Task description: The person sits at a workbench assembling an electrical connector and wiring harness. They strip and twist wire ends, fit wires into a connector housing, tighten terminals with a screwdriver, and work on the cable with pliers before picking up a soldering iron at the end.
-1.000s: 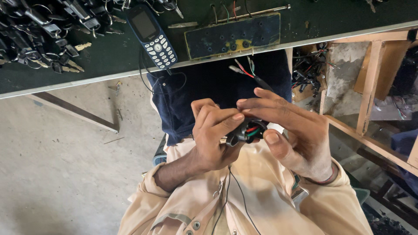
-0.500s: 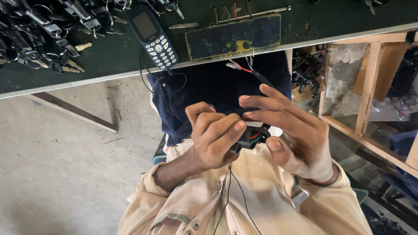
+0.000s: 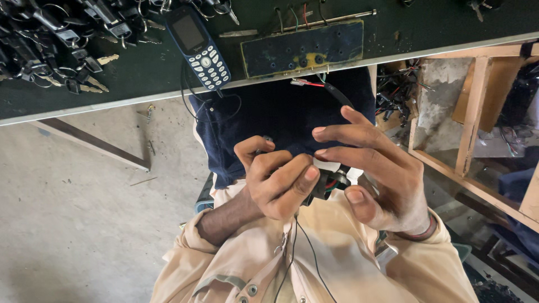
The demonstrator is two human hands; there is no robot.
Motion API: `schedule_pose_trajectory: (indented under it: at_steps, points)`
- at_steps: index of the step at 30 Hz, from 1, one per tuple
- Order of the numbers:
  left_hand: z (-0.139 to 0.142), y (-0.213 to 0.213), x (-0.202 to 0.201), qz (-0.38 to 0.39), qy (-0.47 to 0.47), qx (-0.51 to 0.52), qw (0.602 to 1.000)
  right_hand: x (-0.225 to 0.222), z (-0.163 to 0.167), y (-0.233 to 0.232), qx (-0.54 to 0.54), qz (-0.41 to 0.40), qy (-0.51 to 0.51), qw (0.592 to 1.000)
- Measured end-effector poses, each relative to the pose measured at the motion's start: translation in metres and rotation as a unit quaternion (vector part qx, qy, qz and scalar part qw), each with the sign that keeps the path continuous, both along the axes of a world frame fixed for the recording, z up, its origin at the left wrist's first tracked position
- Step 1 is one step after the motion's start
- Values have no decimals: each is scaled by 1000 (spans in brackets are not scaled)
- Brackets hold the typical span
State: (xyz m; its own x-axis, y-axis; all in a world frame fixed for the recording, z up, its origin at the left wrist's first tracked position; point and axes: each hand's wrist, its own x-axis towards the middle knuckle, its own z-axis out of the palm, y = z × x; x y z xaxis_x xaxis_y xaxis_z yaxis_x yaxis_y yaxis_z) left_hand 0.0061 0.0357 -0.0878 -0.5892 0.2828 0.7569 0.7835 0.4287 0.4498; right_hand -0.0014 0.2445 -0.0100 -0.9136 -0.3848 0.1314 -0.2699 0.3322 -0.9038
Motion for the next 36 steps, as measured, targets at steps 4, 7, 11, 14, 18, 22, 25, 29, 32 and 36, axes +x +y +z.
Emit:
schedule_pose_trajectory:
  at_steps: [4,7,11,14,18,22,25,29,32,36]
  points:
    - [-2,-1,-2,1,-1,8,1000,1,-4,-3,6,-4,7,1000]
    - [2,-1,-6,-7,-28,29,999,0,-11,-5,6,1,43,999]
    - [19,-4,-8,-121,-294,35,948,0,-21,-4,57,-32,113,991]
    - [24,-3,-12,-173,-479,125,852,-8,-15,12,177,-26,120,976]
    - [20,-12,-15,-143,-483,99,858,-62,-20,53,230,-276,46,932]
    - [17,-11,-12,-149,-537,110,823,-117,-50,71,321,-148,133,926]
    - [20,-8,-14,-122,-504,101,849,-144,-79,57,361,-5,267,893]
    - [27,-19,-15,-89,-483,133,861,-161,-90,41,412,85,202,884]
    - [30,-25,-15,-69,-414,99,902,-161,-87,39,448,95,192,868]
    - [29,-32,-20,-84,-363,77,925,-145,-75,48,493,64,180,849]
